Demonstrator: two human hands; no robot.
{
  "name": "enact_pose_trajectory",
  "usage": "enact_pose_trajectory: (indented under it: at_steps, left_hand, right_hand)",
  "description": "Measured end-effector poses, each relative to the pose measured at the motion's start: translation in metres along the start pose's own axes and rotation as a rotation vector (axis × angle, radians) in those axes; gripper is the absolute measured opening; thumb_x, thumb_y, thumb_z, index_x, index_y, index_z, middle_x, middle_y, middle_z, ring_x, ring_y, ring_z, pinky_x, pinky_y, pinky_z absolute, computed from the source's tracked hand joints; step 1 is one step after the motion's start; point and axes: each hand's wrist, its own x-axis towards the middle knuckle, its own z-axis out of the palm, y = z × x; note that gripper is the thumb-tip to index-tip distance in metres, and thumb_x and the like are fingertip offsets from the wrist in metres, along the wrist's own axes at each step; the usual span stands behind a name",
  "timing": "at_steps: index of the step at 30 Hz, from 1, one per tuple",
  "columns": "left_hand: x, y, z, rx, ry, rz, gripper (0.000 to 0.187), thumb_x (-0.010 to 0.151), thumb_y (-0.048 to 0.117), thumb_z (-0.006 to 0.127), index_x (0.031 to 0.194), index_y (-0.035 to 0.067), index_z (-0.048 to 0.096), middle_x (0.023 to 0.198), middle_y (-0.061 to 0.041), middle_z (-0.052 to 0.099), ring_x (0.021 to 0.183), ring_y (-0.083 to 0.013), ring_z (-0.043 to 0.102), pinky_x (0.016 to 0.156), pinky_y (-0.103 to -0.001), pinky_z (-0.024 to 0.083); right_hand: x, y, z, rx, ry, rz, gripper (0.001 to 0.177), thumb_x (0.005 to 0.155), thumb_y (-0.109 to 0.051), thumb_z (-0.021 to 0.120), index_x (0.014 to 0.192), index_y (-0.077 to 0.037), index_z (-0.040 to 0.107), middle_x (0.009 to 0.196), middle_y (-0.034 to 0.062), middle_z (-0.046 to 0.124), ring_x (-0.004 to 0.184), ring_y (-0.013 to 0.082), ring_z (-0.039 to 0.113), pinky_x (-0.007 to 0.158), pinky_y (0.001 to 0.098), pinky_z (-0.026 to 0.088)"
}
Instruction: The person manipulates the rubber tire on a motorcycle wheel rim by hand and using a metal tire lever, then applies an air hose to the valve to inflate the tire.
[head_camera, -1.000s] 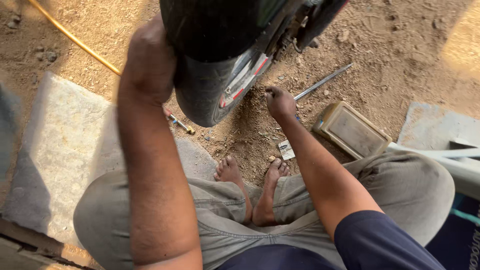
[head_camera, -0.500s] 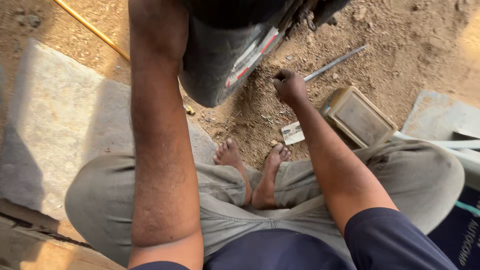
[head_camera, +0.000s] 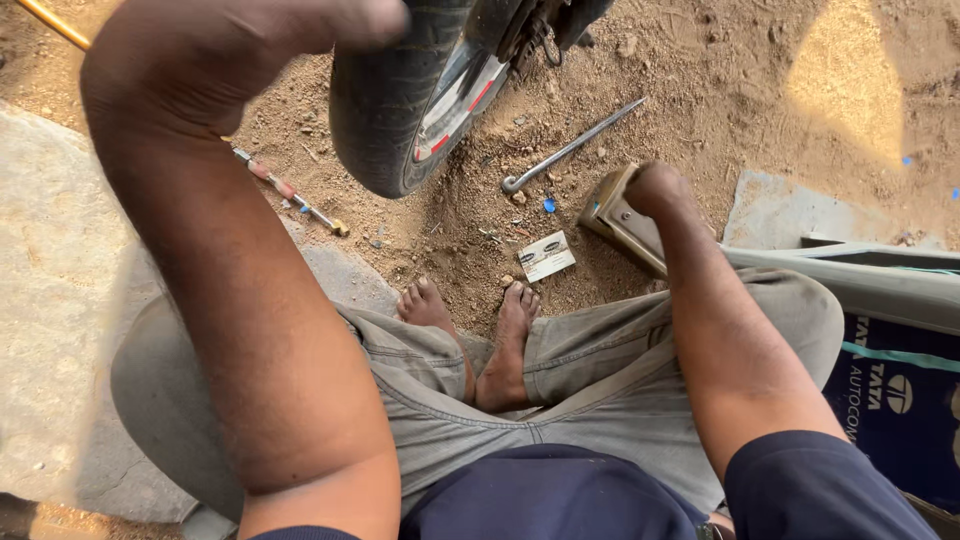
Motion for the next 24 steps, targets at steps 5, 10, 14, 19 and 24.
enact_pose_trajectory:
  at_steps: [5, 10, 14, 19, 24]
  left_hand:
    - [0.026, 0.013, 0.088, 0.435, 0.251, -0.177, 0.064, 0.070, 0.068, 0.091, 0.101, 0.014, 0.077, 0.085, -0.005, 0.079, 0.071, -0.0173, 0.074, 0.067, -0.033, 0.055]
    - [0.028, -0.013, 0.107, 0.313, 0.583, 0.058, 0.064, 0.083, 0.051, 0.096, 0.118, 0.008, 0.064, 0.096, -0.008, 0.078, 0.082, -0.0162, 0.080, 0.076, -0.029, 0.068]
    - [0.033, -0.017, 0.096, 0.332, 0.564, 0.074, 0.061, 0.081, 0.044, 0.098, 0.118, 0.009, 0.065, 0.097, -0.009, 0.077, 0.084, -0.0202, 0.079, 0.076, -0.032, 0.068]
    - [0.036, -0.022, 0.067, 0.227, 0.525, 0.120, 0.054, 0.079, 0.040, 0.099, 0.113, 0.010, 0.069, 0.103, -0.010, 0.079, 0.094, -0.0219, 0.081, 0.083, -0.034, 0.067]
    - [0.046, -0.030, 0.048, 0.064, 0.454, 0.131, 0.070, 0.075, 0.043, 0.100, 0.125, 0.009, 0.065, 0.116, -0.011, 0.077, 0.107, -0.0238, 0.078, 0.092, -0.035, 0.062]
  right_hand:
    - [0.025, -0.060, 0.040, 0.533, 0.004, -0.055, 0.022, 0.098, -0.026, 0.067, 0.115, -0.013, 0.072, 0.091, 0.0080, 0.072, 0.069, 0.0182, 0.070, 0.059, 0.0332, 0.059]
    - [0.048, -0.101, 0.085, 1.058, -0.187, 0.175, 0.027, 0.099, -0.025, 0.068, 0.097, 0.001, 0.062, 0.080, 0.0128, 0.068, 0.053, 0.0220, 0.065, 0.042, 0.0361, 0.050]
    - [0.079, -0.107, 0.113, 1.307, -0.223, 0.261, 0.022, 0.095, -0.015, 0.072, 0.094, 0.006, 0.066, 0.072, 0.0120, 0.064, 0.046, 0.0165, 0.059, 0.038, 0.0286, 0.047]
    - [0.073, -0.106, 0.100, 1.324, -0.189, 0.271, 0.019, 0.095, -0.006, 0.070, 0.101, 0.008, 0.059, 0.075, 0.0136, 0.066, 0.046, 0.0186, 0.062, 0.038, 0.0285, 0.049]
    - [0.039, -0.111, 0.067, 1.184, -0.162, 0.331, 0.021, 0.096, -0.012, 0.070, 0.103, 0.006, 0.061, 0.080, 0.0163, 0.070, 0.048, 0.0179, 0.064, 0.041, 0.0278, 0.056]
